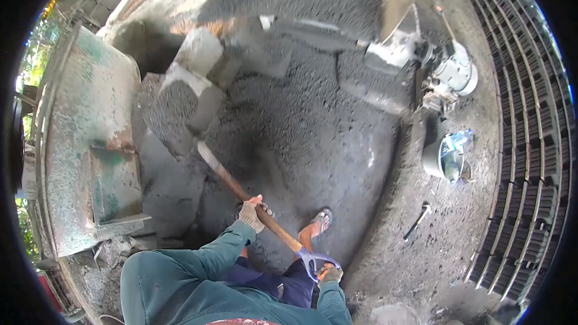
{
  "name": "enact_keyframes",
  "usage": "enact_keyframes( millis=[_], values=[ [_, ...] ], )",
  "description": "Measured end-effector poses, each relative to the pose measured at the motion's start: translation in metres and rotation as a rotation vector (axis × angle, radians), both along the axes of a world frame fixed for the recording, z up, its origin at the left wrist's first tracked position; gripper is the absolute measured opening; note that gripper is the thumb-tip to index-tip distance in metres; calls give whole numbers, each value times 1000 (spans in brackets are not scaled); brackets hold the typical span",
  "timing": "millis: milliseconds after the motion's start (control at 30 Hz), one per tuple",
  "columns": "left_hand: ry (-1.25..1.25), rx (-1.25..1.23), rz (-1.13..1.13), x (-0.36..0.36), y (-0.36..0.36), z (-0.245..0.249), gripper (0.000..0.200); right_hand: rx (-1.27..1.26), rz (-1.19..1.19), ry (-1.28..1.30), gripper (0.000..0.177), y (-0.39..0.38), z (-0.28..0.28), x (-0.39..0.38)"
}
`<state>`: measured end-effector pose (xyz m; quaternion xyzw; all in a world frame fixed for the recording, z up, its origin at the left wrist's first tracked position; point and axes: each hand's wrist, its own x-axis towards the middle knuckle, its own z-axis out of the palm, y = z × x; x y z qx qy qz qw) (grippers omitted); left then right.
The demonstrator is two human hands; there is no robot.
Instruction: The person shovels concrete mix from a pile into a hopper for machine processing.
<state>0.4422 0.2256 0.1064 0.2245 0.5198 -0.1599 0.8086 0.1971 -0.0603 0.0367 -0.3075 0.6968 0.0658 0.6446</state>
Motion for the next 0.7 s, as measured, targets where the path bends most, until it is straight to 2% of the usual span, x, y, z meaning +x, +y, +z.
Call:
enact_keyframes(
  millis=[67, 133, 167, 233, 267, 333, 400, 433, 500, 567, 600, 633, 700],
  values=[
    [-273, 23, -88, 53, -15, 57, 24, 101, 107, -218, 7, -4, 16, 44],
    [-477, 172, -199, 102, -23, 114, 26, 259, 156, -261, 2, 3, 44, 102],
    [-572, 255, -294, 117, -22, 129, 27, 295, 187, -249, 5, 6, 63, 121],
    [-598, 308, -265, 127, -25, 132, 30, 343, 177, -322, 7, -1, 29, 119],
    [-544, 235, -276, 122, -20, 115, 30, 355, 145, -346, 7, -9, 26, 112],
    [-421, 123, -221, 93, -31, 86, 29, 265, 152, -236, 3, -34, 24, 90],
    [-188, -24, -90, 59, -55, 39, 30, -45, 184, -124, 6, -57, 29, 62],
    [-72, -101, -22, 39, -68, 8, 31, -81, 152, -94, 8, -64, 43, 48],
    [205, -100, -16, -1, -99, -69, 31, -157, 91, -46, 14, -75, 78, 27],
    [385, -179, -49, -41, -142, -127, 27, -351, 53, 55, 12, -88, 84, -10],
    [437, -415, -59, -76, -162, -199, 23, -392, 114, 173, 13, -100, 92, -30],
    [347, -126, -232, -90, -191, -182, 18, -430, 179, 291, 14, -115, 100, -46],
    [450, -193, -275, -80, -234, -149, 18, -561, 224, 511, 17, -141, 115, -57]
  ],
)
